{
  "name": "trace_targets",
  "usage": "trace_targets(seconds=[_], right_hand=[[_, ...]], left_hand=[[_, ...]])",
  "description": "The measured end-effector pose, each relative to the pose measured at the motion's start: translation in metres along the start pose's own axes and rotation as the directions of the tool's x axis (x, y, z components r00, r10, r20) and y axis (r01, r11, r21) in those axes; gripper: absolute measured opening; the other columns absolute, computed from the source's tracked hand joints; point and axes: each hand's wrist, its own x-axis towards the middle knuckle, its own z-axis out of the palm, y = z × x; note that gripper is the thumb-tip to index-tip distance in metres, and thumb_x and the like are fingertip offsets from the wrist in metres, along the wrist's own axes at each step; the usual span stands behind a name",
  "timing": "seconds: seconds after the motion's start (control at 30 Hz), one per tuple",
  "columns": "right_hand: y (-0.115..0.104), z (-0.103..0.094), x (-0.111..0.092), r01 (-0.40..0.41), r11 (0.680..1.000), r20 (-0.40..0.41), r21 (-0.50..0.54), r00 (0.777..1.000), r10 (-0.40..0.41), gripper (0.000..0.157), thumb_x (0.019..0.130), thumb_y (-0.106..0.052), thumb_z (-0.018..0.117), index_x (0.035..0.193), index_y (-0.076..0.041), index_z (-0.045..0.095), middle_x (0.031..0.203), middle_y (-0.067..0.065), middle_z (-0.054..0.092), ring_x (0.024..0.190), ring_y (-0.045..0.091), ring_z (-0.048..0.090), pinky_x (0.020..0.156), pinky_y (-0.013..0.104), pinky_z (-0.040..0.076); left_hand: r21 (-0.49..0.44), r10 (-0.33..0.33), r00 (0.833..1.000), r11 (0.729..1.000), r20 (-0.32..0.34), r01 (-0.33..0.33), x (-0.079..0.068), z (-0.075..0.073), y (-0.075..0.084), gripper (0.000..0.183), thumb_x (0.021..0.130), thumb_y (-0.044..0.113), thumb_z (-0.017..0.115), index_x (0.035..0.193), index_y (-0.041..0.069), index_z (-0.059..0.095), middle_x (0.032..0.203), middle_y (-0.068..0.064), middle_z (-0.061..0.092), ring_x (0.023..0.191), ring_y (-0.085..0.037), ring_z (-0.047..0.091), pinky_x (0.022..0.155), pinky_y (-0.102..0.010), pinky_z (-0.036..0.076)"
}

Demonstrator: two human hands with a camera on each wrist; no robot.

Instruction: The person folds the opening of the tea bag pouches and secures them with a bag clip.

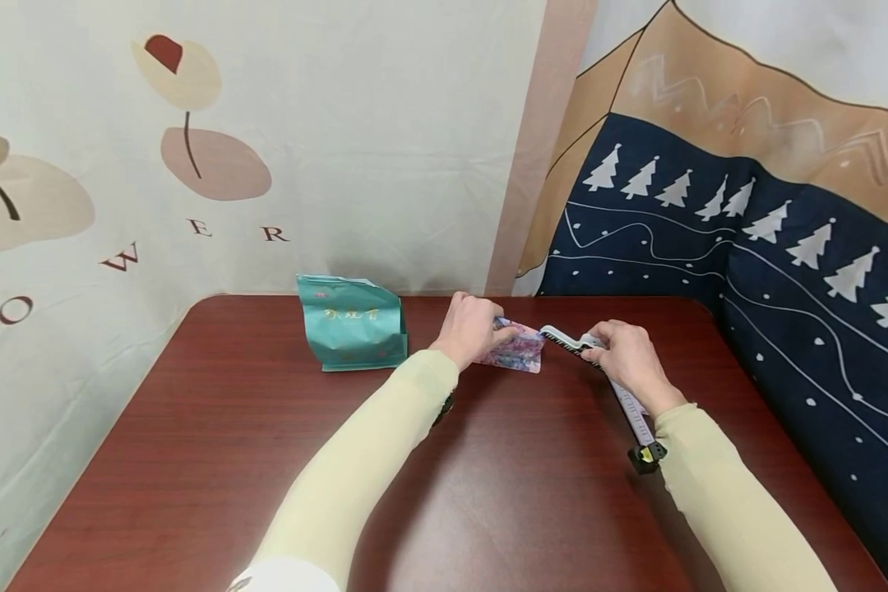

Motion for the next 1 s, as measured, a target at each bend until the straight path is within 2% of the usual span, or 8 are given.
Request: trace_targets(seconds=[0.57, 1.0], right_hand=[[-0.0001, -0.0001, 0.0063, 0.015, 1.0, 0.019, -0.014, 1.0, -0.014, 0.014, 0.088, -0.004, 0.079, 0.102, -0.001, 0.076, 0.097, 0.018, 0.07, 0.084, 0.032, 0.057, 0.073, 0.043, 0.048], [-0.0049, 0.0, 0.0088, 0.012, 0.999, 0.024, -0.034, 1.0, -0.011, 0.012, 0.088, -0.004, 0.079, 0.099, -0.001, 0.077, 0.093, 0.015, 0.069, 0.082, 0.031, 0.056, 0.069, 0.041, 0.046]], left_hand=[[-0.032, -0.005, 1.0, 0.999, 0.011, 0.006, -0.0002, -0.0014, 0.0011, 0.046, 0.096, 0.055, 0.068, 0.116, 0.015, 0.08, 0.102, 0.0, 0.079, 0.097, -0.019, 0.065, 0.101, -0.039, 0.039], [-0.057, -0.006, 1.0, 0.998, 0.023, 0.007, 0.0002, -0.0012, 0.0006, 0.044, 0.096, 0.052, 0.069, 0.116, 0.014, 0.08, 0.103, -0.001, 0.079, 0.097, -0.018, 0.065, 0.105, -0.04, 0.037]])
